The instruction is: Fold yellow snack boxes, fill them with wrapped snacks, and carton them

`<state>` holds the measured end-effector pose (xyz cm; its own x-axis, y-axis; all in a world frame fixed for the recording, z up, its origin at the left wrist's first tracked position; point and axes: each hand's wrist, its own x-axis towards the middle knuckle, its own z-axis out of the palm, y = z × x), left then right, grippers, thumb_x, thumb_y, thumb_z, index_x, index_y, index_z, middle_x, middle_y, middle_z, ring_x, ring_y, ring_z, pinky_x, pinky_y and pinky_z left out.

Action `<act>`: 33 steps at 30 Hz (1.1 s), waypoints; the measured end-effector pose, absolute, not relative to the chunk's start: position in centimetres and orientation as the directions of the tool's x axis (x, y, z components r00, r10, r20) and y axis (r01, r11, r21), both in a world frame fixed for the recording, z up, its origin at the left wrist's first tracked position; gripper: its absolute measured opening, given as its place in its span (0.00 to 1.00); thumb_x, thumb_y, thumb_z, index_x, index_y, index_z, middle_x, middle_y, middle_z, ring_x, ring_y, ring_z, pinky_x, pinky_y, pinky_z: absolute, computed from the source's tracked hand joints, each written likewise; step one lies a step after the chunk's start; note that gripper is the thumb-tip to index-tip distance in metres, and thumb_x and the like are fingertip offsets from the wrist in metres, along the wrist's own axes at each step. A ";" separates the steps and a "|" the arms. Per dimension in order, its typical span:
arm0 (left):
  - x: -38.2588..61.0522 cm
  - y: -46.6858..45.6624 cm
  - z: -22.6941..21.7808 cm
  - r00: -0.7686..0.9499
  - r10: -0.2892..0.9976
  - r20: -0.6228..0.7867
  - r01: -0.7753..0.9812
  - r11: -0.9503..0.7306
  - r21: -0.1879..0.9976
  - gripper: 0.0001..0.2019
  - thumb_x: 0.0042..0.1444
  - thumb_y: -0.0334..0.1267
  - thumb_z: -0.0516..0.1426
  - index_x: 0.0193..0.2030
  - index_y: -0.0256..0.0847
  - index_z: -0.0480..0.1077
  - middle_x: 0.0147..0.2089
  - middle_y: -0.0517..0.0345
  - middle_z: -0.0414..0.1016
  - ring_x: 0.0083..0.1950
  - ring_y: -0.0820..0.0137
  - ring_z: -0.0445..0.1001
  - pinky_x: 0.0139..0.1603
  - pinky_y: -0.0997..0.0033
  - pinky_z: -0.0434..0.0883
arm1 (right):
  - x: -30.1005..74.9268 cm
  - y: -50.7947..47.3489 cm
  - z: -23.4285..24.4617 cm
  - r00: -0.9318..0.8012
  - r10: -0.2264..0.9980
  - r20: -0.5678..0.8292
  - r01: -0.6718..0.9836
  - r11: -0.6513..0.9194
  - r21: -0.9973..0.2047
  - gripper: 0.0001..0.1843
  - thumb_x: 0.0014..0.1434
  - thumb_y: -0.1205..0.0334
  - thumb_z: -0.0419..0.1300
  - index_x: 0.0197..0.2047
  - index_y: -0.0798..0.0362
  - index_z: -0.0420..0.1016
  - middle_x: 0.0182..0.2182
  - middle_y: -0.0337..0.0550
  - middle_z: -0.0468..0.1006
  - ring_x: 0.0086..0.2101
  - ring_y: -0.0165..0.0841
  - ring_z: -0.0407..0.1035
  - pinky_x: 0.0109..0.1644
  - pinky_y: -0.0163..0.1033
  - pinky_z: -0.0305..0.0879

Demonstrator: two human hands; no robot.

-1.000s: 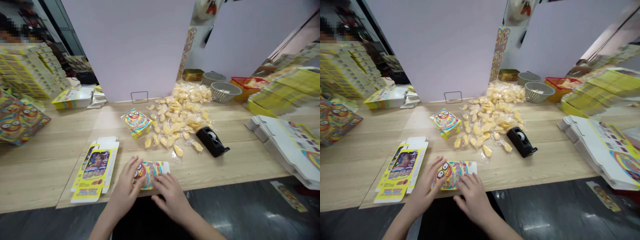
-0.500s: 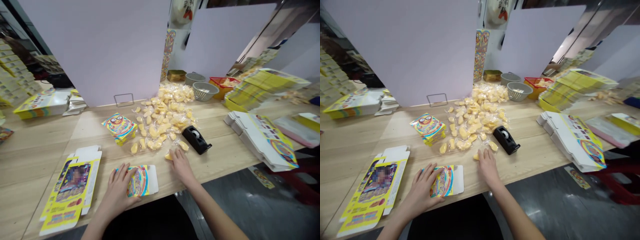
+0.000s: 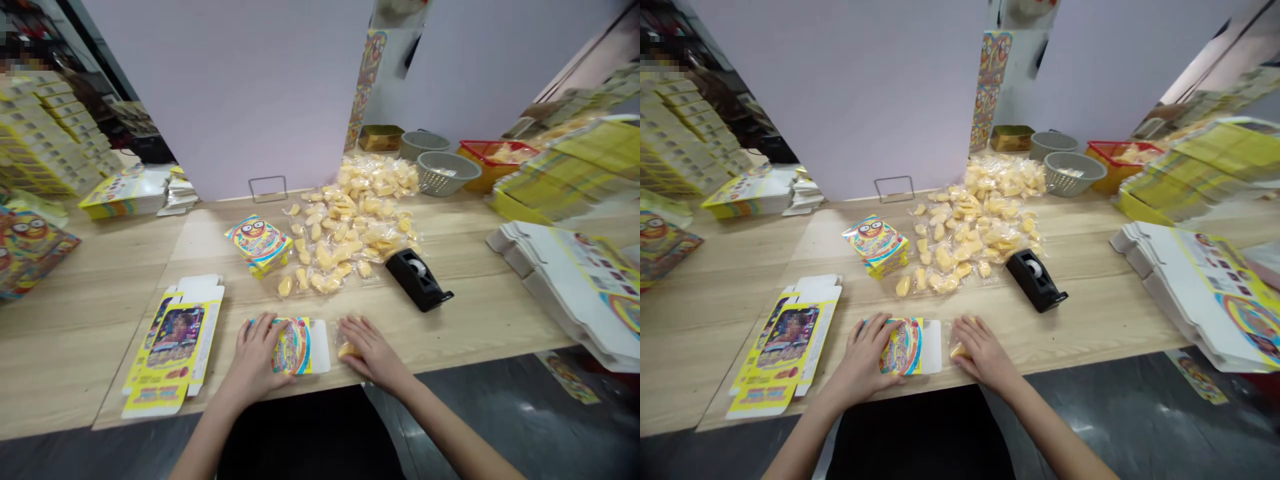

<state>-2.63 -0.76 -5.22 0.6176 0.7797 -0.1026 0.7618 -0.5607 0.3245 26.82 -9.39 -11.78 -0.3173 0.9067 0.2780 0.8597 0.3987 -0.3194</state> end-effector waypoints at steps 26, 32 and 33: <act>-2.8 -0.8 -5.2 0.597 0.798 -0.078 0.767 -0.540 0.347 0.46 0.35 0.49 0.69 0.63 0.49 0.59 0.68 0.45 0.57 0.70 0.50 0.52 0.68 0.43 0.45 | 19.7 -3.4 -7.3 -0.143 0.965 -0.219 0.302 -0.168 -0.938 0.17 0.62 0.62 0.49 0.46 0.54 0.77 0.34 0.47 0.82 0.41 0.39 0.76 0.47 0.50 0.72; -2.9 -0.8 -4.2 0.609 0.786 -0.110 0.759 -0.536 0.371 0.44 0.40 0.58 0.65 0.63 0.46 0.60 0.72 0.40 0.47 0.72 0.44 0.44 0.67 0.35 0.46 | 25.5 0.5 -8.5 -0.013 0.991 0.137 0.811 0.091 -0.578 0.27 0.56 0.70 0.54 0.60 0.51 0.67 0.62 0.48 0.66 0.64 0.47 0.50 0.67 0.60 0.40; -2.6 -0.6 -3.9 0.610 0.788 -0.075 0.750 -0.545 0.374 0.36 0.46 0.56 0.63 0.61 0.46 0.62 0.72 0.42 0.47 0.73 0.45 0.43 0.67 0.36 0.47 | 26.0 0.6 -8.9 -0.050 0.981 0.186 0.885 0.130 -0.447 0.25 0.57 0.68 0.55 0.59 0.52 0.68 0.60 0.49 0.68 0.63 0.48 0.53 0.66 0.59 0.43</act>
<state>-2.59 -0.64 -3.87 0.6105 0.7885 -0.0749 0.7502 -0.5454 0.3737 25.97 0.59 -8.90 -0.0500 0.9813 0.1860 0.8852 0.1297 -0.4468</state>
